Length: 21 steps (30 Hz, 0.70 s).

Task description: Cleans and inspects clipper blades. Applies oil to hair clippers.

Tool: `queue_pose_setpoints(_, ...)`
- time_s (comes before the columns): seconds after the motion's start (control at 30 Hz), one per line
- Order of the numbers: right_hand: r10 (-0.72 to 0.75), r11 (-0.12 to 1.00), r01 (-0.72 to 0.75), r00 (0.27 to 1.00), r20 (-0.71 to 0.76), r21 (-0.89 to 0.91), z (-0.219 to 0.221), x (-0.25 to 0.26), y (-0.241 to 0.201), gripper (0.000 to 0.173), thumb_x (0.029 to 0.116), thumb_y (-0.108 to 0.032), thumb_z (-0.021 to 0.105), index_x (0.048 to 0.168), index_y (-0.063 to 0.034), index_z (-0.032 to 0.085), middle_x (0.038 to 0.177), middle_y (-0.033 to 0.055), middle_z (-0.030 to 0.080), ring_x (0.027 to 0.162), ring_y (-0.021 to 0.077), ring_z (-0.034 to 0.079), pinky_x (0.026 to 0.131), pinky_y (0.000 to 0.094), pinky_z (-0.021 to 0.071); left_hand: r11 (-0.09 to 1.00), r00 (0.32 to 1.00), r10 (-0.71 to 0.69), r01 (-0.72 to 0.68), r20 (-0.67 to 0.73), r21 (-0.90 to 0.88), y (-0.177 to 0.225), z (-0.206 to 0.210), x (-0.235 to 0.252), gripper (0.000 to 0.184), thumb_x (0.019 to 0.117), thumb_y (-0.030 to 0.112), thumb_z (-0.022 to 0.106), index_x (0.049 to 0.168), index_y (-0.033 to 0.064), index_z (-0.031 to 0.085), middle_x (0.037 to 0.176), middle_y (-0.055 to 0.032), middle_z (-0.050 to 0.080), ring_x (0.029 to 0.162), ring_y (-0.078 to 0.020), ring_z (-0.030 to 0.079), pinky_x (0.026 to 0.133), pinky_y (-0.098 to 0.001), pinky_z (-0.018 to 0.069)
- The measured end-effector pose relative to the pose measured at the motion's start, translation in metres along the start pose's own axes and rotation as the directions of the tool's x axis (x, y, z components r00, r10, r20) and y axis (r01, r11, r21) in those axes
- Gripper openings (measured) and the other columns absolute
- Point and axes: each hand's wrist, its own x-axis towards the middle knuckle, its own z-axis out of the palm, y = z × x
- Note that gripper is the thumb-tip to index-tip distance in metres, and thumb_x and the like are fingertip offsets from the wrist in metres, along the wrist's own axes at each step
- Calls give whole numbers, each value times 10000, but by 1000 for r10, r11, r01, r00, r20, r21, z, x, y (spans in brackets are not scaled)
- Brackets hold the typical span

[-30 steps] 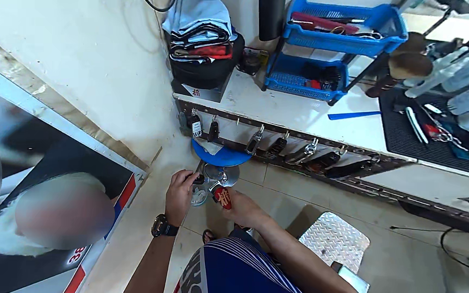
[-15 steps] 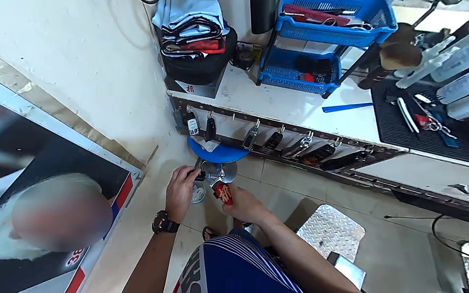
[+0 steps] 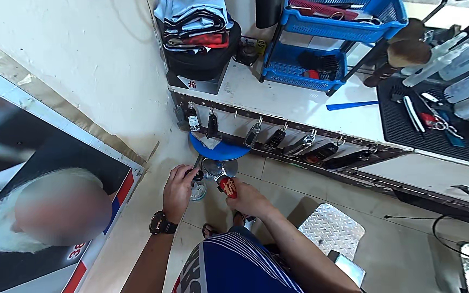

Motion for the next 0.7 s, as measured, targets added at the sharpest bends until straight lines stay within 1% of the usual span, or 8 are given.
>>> queue_pose_setpoints(0.27, 21, 1000, -21, 1000, 8, 14, 1, 0, -1, 730, 895, -393, 684, 1497, -91, 404, 1242, 153, 654, 1151, 292, 652, 981, 516, 521, 1000, 1000, -16, 16, 2, 6, 1, -3, -5, 363, 1007, 37, 546, 1273, 206, 726, 1321, -58, 666, 1357, -288, 532, 1092, -445, 478)
queue_pose_setpoints(0.33, 18, 999, -19, 1000, 11, 45, 2, 2, 2, 732, 894, -409, 683, 1498, -101, 406, 1227, 144, 661, 1138, 283, 657, 974, 517, 524, 1000, 1000, -25, 25, -3, 5, 1, -3, -7, 367, 1007, 36, 546, 1274, 212, 726, 1320, -54, 666, 1357, -284, 532, 1090, -442, 480)
queue_pose_setpoints(0.43, 1, 982, -4, 1000, 19, 187, 7, 8, 11, 749, 879, -415, 694, 1504, -116, 409, 1206, 138, 669, 1087, 261, 673, 945, 505, 540, 999, 999, -33, 33, -7, 2, 0, -2, -10, 365, 1010, 40, 542, 1271, 215, 728, 1322, -53, 667, 1359, -281, 531, 1095, -442, 478)
queue_pose_setpoints(0.47, -3, 966, -6, 999, 32, 259, 8, 9, 13, 754, 878, -401, 702, 1511, -119, 404, 1202, 138, 667, 1041, 247, 686, 914, 486, 558, 999, 999, -35, 35, -7, 0, 0, -2, -10, 360, 1011, 43, 541, 1269, 210, 729, 1321, -57, 668, 1358, -282, 533, 1094, -444, 478)
queue_pose_setpoints(0.5, -9, 939, -7, 999, 46, 345, 9, 10, 14, 752, 878, -381, 714, 1509, -116, 401, 1183, 140, 664, 960, 234, 703, 853, 458, 591, 999, 999, -37, 37, -9, -2, 1, -3, -11, 354, 1012, 45, 540, 1266, 202, 730, 1318, -61, 668, 1354, -283, 536, 1093, -448, 479)
queue_pose_setpoints(0.57, -15, 872, -20, 998, 67, 490, 12, 12, 16, 732, 883, -354, 732, 1484, -95, 404, 1132, 143, 653, 819, 213, 700, 747, 407, 610, 999, 999, -35, 35, -15, -1, 2, -4, -13, 352, 1010, 42, 539, 1262, 194, 732, 1313, -63, 670, 1347, -280, 542, 1094, -446, 480)
queue_pose_setpoints(0.7, -39, 751, -26, 996, 84, 660, 17, 14, 19, 664, 889, -321, 731, 1425, -69, 430, 1071, 127, 648, 724, 188, 681, 671, 352, 611, 999, 999, -32, 32, -25, 8, 3, -9, -16, 359, 1013, 48, 533, 1268, 204, 731, 1314, -64, 671, 1349, -292, 540, 1093, -450, 480)
